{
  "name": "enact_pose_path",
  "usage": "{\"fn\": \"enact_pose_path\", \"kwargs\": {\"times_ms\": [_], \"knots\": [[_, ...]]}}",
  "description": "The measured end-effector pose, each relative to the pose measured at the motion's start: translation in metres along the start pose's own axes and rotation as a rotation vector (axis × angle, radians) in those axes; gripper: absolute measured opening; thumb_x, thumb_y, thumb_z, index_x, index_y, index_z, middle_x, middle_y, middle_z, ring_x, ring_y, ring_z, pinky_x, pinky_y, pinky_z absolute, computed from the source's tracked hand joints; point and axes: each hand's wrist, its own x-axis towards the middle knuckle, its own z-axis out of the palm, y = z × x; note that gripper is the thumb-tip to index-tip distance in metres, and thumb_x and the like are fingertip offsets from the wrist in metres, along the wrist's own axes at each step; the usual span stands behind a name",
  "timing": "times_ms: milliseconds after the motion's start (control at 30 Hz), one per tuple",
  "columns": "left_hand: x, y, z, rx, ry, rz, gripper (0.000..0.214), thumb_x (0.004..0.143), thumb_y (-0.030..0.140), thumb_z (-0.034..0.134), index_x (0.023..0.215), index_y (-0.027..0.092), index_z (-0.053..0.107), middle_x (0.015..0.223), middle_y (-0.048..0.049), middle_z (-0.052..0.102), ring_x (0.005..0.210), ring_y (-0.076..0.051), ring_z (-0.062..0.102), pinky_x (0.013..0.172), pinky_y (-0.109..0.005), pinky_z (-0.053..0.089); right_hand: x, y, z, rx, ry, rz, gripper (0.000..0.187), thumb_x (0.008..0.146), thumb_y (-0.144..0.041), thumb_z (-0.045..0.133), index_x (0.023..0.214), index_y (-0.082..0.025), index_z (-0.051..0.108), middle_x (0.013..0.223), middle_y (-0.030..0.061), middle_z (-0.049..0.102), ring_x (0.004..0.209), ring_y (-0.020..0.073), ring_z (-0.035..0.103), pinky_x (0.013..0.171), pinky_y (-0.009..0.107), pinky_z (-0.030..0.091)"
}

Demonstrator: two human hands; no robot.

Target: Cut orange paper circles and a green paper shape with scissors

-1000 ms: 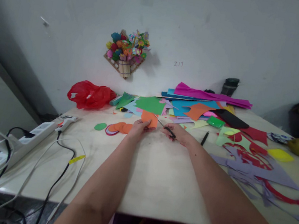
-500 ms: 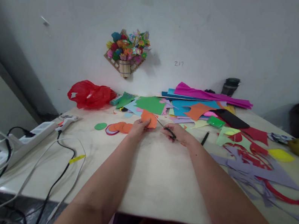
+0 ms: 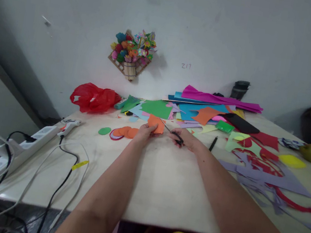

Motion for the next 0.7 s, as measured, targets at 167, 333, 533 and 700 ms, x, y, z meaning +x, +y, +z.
{"fn": "enact_pose_path", "kwargs": {"times_ms": [167,333,533,700], "knots": [[-0.0017,0.0013,0.0026,-0.021,0.002,-0.015,0.011,0.084,0.012,0.083,0.080,0.010,0.072,0.072,-0.0089,0.075,0.057,-0.016,0.071,0.052,-0.022,0.058,0.0011,-0.0016,0.0016,-0.023,0.020,0.007,0.031,0.087,-0.033,0.075,0.069,-0.019,0.055,0.048,-0.0037,0.058,0.035,0.0068,0.047,0.036,0.018,0.027],[0.0000,-0.0001,0.0016,-0.003,-0.002,-0.032,0.011,0.085,0.014,0.082,0.087,0.008,0.073,0.074,-0.0086,0.076,0.058,-0.016,0.072,0.055,-0.024,0.061,0.0019,-0.0026,0.0036,-0.008,0.030,0.022,0.027,0.092,-0.026,0.069,0.070,-0.018,0.055,0.047,-0.0038,0.058,0.034,0.0063,0.047,0.035,0.017,0.026],[0.0018,-0.0018,0.0009,0.007,0.018,-0.022,0.006,0.086,0.012,0.079,0.088,0.008,0.074,0.078,-0.0105,0.078,0.060,-0.017,0.073,0.054,-0.024,0.060,0.0000,-0.0061,0.0063,0.012,0.025,0.019,0.032,0.086,-0.030,0.077,0.067,-0.019,0.053,0.045,-0.0051,0.055,0.035,0.0068,0.045,0.036,0.018,0.031],[0.0010,-0.0016,0.0003,0.006,0.002,-0.016,0.007,0.086,0.013,0.080,0.088,0.010,0.075,0.080,-0.0107,0.078,0.062,-0.018,0.074,0.057,-0.024,0.060,0.0002,-0.0054,0.0067,0.030,0.033,0.013,0.033,0.082,-0.034,0.079,0.066,-0.020,0.053,0.045,-0.0056,0.052,0.035,0.0067,0.042,0.036,0.019,0.031]]}}
